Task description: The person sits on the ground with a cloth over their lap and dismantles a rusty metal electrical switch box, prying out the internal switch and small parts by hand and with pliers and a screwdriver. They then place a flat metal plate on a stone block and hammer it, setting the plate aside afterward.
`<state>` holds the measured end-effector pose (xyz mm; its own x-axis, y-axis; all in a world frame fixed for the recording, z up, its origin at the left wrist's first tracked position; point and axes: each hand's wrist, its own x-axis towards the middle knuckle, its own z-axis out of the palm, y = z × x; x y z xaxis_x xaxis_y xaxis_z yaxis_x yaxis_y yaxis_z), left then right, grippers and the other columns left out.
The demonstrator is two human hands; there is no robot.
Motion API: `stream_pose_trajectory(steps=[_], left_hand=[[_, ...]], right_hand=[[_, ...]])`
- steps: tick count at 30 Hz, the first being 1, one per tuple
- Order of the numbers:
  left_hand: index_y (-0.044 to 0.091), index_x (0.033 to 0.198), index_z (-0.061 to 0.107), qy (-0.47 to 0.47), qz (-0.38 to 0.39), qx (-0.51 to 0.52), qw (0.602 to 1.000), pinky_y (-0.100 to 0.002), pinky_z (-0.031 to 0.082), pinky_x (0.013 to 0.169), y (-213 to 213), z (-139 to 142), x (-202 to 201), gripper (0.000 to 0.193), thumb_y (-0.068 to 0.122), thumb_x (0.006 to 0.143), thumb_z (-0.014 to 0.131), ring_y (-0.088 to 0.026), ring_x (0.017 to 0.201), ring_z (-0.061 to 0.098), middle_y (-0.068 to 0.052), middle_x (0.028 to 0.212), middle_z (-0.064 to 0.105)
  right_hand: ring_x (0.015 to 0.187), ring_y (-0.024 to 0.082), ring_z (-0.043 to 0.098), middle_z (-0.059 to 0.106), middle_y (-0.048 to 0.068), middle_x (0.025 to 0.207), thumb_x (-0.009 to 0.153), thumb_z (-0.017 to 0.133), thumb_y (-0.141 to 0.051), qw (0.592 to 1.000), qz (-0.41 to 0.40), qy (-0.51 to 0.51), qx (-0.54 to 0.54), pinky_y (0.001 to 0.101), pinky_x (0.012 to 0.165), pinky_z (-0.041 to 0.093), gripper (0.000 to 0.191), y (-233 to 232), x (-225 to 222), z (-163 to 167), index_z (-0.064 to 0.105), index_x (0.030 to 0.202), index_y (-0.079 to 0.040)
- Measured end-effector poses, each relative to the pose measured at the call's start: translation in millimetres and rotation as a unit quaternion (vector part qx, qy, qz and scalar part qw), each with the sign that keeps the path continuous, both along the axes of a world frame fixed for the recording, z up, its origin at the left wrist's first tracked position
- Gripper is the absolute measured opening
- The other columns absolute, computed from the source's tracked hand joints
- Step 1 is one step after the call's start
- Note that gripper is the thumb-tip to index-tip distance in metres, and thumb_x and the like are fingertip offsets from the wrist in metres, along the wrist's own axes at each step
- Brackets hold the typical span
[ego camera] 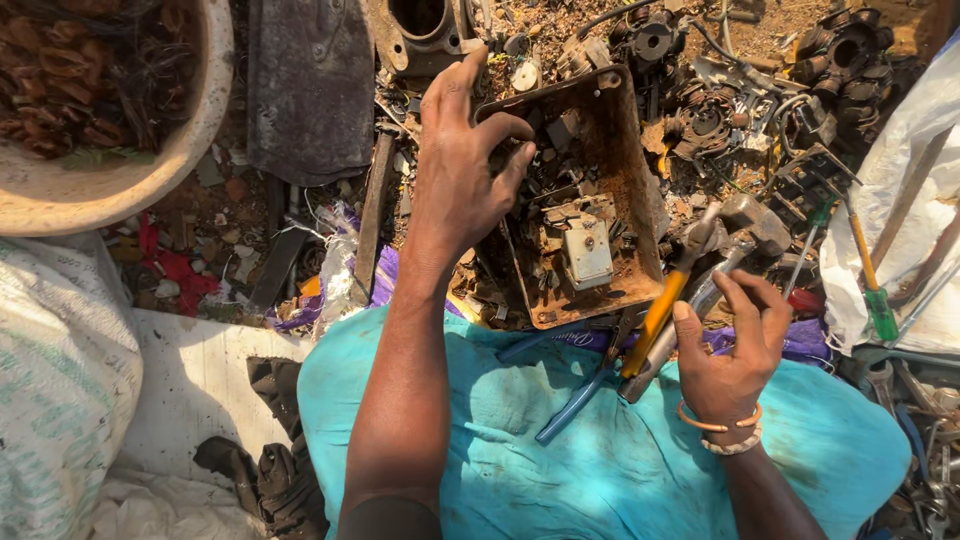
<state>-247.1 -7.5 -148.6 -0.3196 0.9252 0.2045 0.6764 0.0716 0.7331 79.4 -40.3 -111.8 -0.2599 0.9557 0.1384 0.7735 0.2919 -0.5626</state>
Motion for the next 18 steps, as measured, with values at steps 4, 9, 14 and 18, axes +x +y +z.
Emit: stream_pose_trajectory(steps=[4,9,14,18], left_hand=[[0.015,0.101,0.08,-0.085,0.054,0.065,0.993,-0.055,0.036,0.128,-2.8,-7.3,-16.2,0.012,0.025,0.098,0.082,-0.037,0.153,0.039,-0.017,0.158,0.048],[0.015,0.107,0.08,-0.134,0.1,0.101,0.981,-0.049,0.048,0.122,-9.3,-7.7,-42.6,0.013,0.025,0.099,0.079,-0.03,0.149,0.047,-0.011,0.155,0.053],[0.015,0.112,0.079,-0.157,0.11,0.119,0.974,-0.042,0.053,0.119,-7.9,-15.4,-60.2,0.011,0.022,0.103,0.078,-0.025,0.141,0.056,-0.009,0.156,0.055],[0.013,0.112,0.077,-0.211,0.121,0.101,0.965,-0.041,0.058,0.115,-8.6,-20.7,-67.5,0.014,0.022,0.102,0.075,-0.026,0.138,0.061,-0.011,0.152,0.057]], right_hand=[[0.148,0.038,0.036,0.039,0.018,0.16,0.086,0.087,-0.022,0.985,0.15,-0.084,0.027,0.0494,0.109,0.04,0.036,37.0,-45.8,23.5,0.077,0.121,-0.018],[0.162,0.043,0.014,0.031,0.016,0.172,0.087,0.083,-0.032,0.938,0.24,-0.249,0.023,0.0619,0.118,0.022,0.026,71.2,-89.1,17.3,0.081,0.112,-0.023],[0.153,0.04,0.039,0.048,0.014,0.161,0.086,0.084,-0.027,0.969,0.212,-0.125,-0.008,0.0535,0.114,0.046,0.026,70.6,-104.8,29.7,0.078,0.109,-0.017],[0.112,0.025,0.067,0.067,0.008,0.124,0.083,0.086,-0.033,0.876,0.033,0.389,-0.285,0.0331,0.088,0.06,0.034,92.4,-127.0,56.8,0.076,0.114,-0.024]])
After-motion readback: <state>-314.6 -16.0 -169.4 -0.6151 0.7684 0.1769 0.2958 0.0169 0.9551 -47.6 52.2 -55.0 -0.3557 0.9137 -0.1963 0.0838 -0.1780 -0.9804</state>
